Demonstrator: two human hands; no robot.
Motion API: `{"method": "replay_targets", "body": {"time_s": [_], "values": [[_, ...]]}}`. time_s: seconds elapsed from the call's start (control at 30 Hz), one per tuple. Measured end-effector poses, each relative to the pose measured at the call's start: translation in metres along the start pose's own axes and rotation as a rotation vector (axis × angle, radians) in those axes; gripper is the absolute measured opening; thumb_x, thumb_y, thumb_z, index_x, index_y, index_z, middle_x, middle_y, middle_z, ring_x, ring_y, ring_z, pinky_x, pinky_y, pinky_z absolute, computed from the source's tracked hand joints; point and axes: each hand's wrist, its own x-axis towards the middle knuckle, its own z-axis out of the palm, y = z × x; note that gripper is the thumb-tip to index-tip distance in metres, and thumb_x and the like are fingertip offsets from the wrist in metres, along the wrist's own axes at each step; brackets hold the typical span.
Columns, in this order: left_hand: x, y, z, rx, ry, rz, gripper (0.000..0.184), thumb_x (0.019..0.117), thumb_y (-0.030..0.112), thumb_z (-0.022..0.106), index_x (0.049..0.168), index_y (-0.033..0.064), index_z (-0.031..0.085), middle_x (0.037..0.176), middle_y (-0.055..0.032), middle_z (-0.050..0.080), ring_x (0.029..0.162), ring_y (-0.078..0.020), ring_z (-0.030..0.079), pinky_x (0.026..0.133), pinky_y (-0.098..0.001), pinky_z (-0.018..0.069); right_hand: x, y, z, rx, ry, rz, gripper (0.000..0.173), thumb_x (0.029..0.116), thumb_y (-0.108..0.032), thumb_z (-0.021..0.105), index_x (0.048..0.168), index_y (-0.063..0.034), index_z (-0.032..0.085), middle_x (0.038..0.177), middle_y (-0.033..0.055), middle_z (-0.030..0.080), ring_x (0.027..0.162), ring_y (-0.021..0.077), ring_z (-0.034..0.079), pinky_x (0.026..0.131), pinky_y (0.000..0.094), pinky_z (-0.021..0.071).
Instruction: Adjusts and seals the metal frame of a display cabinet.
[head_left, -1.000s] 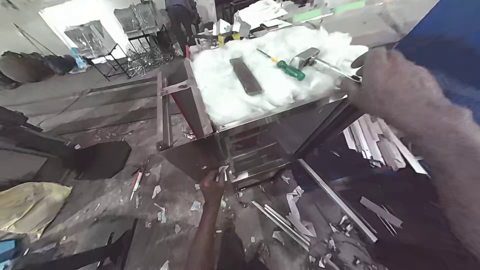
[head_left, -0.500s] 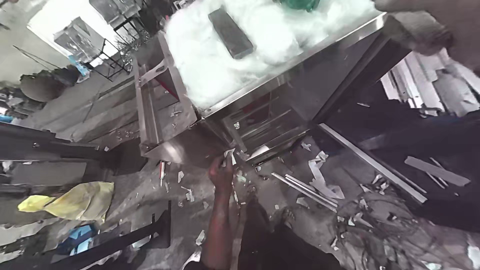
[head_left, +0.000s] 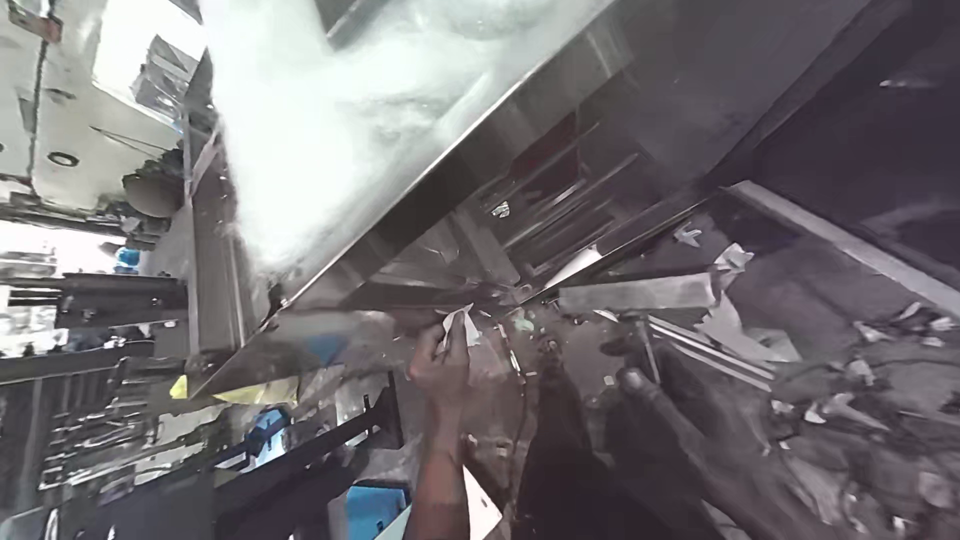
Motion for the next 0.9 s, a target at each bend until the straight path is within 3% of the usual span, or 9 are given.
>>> {"method": "replay_targets", "body": {"time_s": [0.13,0.2,0.27,0.33,0.37,0.63,0.73,0.83,0.9], "values": [[-0.001,-0.003,-0.005,0.008,-0.034,-0.009,0.017,0.0833,0.009,0.082,0.076,0.0027,0.068,0.070,-0.0010,0.069,0.062,-0.0062,0.067,0.059,-0.0233,0.0598,0.027,0.016,0.034,0.007,-0.058,0.038,0.048,0.1043,-0.044,0.055,0.140,-0.0118,0.053,0.108,-0.0076,0.068,0.086,-0.0042,0.064,0.074,0.0161,0.0565],[0.001,-0.002,-0.004,0.014,-0.023,0.012,0.017,0.0822,0.007,0.082,0.074,0.0029,0.067,0.070,-0.0002,0.068,0.062,-0.0050,0.066,0.057,-0.0215,0.0585,0.048,0.016,0.044,0.036,-0.135,0.067,0.064,0.1068,-0.040,0.048,0.160,-0.0090,0.031,0.135,-0.0004,0.061,0.092,-0.0020,0.063,0.077,0.0178,0.0567],[0.002,-0.002,-0.005,0.018,-0.028,0.037,0.018,0.0812,0.006,0.082,0.073,0.0026,0.066,0.070,-0.0002,0.069,0.062,-0.0038,0.067,0.057,-0.0203,0.0590,0.061,0.021,0.054,0.082,-0.139,0.084,0.065,0.1072,-0.041,0.046,0.163,-0.0135,0.028,0.123,-0.0011,0.066,0.072,0.0000,0.060,0.061,0.0201,0.0546],[0.003,-0.005,-0.006,0.021,-0.019,0.067,0.020,0.0806,0.007,0.082,0.071,0.0037,0.065,0.068,0.0005,0.068,0.060,-0.0035,0.066,0.056,-0.0204,0.0583,0.067,0.021,0.058,0.094,-0.173,0.117,0.063,0.1076,-0.044,0.044,0.163,-0.0192,0.030,0.092,-0.0034,0.064,0.055,0.0040,0.051,0.046,0.0237,0.0483],[0.002,-0.006,-0.006,0.029,-0.015,0.075,0.022,0.0808,0.007,0.082,0.069,0.0048,0.063,0.067,0.0009,0.067,0.059,-0.0035,0.065,0.054,-0.0203,0.0571,0.068,0.019,0.057,0.094,-0.206,0.144,0.062,0.1077,-0.046,0.043,0.164,-0.0218,0.029,0.086,-0.0038,0.062,0.052,0.0053,0.049,0.043,0.0255,0.0469],[0.003,-0.006,-0.006,-0.028,-0.012,0.077,0.020,0.0796,0.004,0.081,0.069,0.0062,0.065,0.070,0.0008,0.069,0.065,-0.0065,0.069,0.061,-0.0233,0.0608,0.076,0.016,0.065,0.015,-0.338,0.200,0.059,0.1085,-0.045,0.040,0.163,-0.0263,0.029,0.088,-0.0041,0.064,0.055,0.0050,0.052,0.048,0.0266,0.0497],[0.004,-0.007,-0.005,-0.038,-0.003,0.081,0.023,0.0792,0.004,0.082,0.067,0.0069,0.063,0.070,0.0002,0.069,0.064,-0.0066,0.068,0.059,-0.0234,0.0600,0.072,0.016,0.060,0.146,-0.205,0.158,0.057,0.1082,-0.043,0.046,0.160,-0.0203,0.037,0.083,-0.0047,0.062,0.055,0.0038,0.051,0.046,0.0232,0.0482],[0.003,-0.005,-0.005,-0.076,-0.002,0.076,0.020,0.0793,0.002,0.082,0.070,0.0060,0.064,0.073,0.0005,0.071,0.068,-0.0070,0.071,0.064,-0.0241,0.0624,0.070,0.012,0.058,0.378,-0.066,0.106,0.058,0.1085,-0.038,0.048,0.162,-0.0231,0.032,0.071,-0.0069,0.050,0.049,0.0044,0.044,0.039,0.0202,0.0413],[0.004,-0.004,-0.004,-0.051,0.007,0.070,0.021,0.0786,0.003,0.082,0.069,0.0074,0.063,0.069,0.0028,0.070,0.064,-0.0050,0.070,0.060,-0.0225,0.0616,0.070,0.014,0.061,0.323,-0.083,0.099,0.055,0.1082,-0.040,0.049,0.158,-0.0187,0.039,0.072,-0.0065,0.051,0.050,0.0040,0.045,0.041,0.0202,0.0427]]}}
